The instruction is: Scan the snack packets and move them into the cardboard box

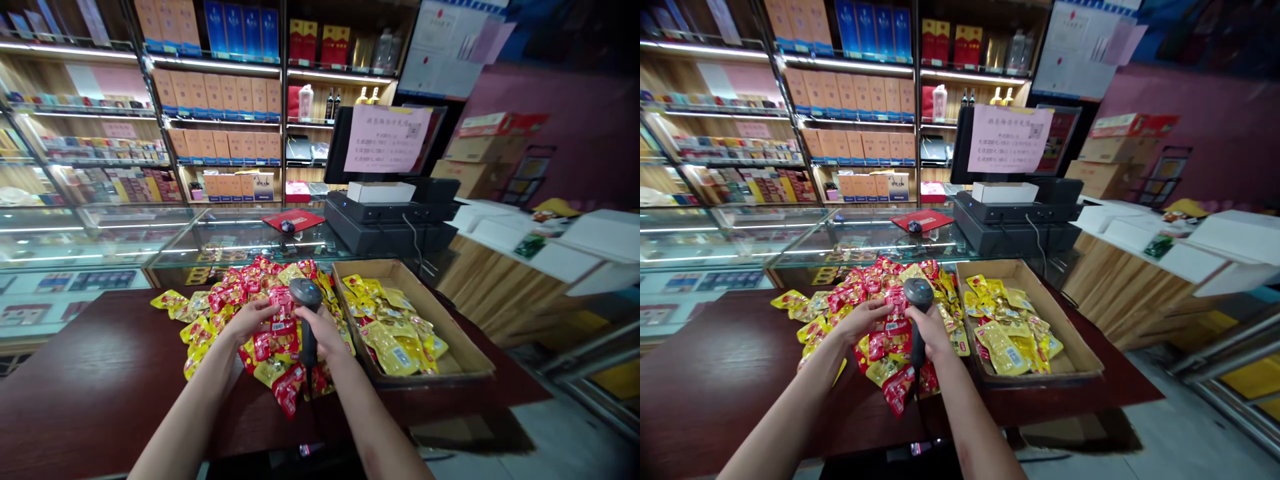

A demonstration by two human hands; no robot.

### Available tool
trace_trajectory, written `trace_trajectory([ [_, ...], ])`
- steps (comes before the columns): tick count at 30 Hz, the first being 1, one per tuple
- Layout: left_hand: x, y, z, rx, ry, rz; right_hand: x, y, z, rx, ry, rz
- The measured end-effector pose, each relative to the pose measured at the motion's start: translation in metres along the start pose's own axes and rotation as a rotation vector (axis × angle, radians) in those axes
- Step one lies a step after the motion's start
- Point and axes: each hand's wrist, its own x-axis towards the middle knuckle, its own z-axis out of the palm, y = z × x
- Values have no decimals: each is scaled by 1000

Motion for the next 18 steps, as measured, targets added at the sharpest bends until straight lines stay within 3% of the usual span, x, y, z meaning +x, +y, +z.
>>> trace_trajectory([
  [6, 8, 5, 6, -131, 7, -132, 0, -1, -12, -84, 23, -64],
  [11, 31, 32, 0, -154, 96, -142, -13, -7, -12, -189, 84, -162],
  [18, 54, 63, 3, -89, 154, -215, -32, 2, 2, -251, -74, 36],
])
